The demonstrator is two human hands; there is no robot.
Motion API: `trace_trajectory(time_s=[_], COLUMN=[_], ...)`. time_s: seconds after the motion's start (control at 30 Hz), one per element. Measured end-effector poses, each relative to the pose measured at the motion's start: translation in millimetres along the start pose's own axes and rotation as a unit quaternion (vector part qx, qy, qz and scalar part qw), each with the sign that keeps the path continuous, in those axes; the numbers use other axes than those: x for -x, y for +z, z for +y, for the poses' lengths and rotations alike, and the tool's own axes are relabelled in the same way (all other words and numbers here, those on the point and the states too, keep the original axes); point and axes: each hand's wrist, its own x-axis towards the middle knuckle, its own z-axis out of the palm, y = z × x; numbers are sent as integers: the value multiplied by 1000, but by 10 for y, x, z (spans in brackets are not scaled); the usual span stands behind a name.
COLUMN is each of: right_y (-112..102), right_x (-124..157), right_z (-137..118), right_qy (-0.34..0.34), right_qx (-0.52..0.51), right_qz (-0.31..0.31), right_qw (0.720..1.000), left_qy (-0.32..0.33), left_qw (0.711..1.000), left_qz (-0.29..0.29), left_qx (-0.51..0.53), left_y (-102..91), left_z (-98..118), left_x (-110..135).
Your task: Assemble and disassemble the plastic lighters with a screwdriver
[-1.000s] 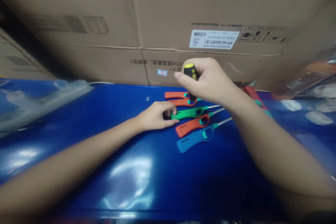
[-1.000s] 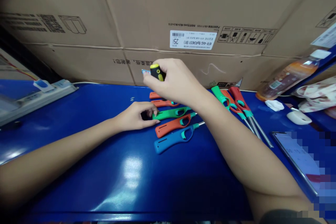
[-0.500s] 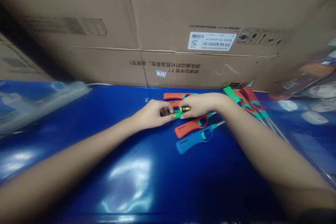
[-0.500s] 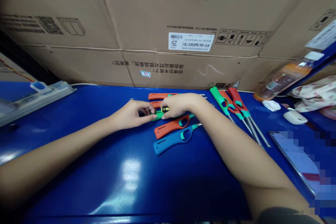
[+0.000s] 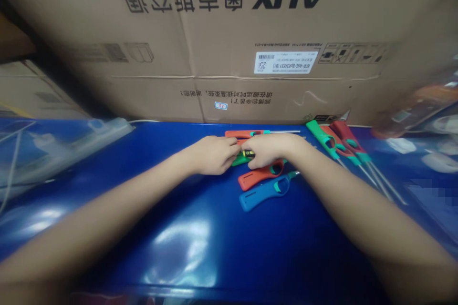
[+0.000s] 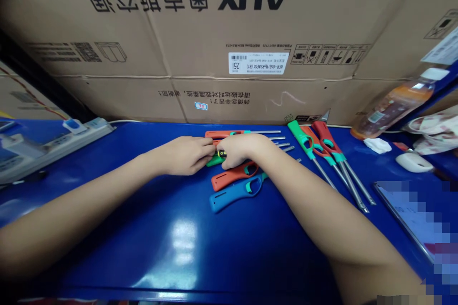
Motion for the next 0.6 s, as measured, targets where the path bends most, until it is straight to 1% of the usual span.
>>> trace_trajectory(time_s=[0.17,0.23,0.43,0.53,0.6], right_y=[5,11,11,-3,-9], right_x=[-12,-16,-21,-3,9], right_z=[16,16,1,-21,-31], right_qy=[3,-2,-12,-11,-6], right_qx=[-5,-2,6,9,8], right_qz=[5,7,6,7,8], right_qw=[1000,1000,1000,1000,1000], left_qy=[17,16,-1,14,29], left_qw=[997,996,997,997,997], left_qz=[-37,-38,7,39,44], left_qx=[-64,-73,-72,-68,-62], left_y=[43,66,130,134,124], left_z=[41,37,11,-9,-20], left_x=[-65,-73,-25,22,51])
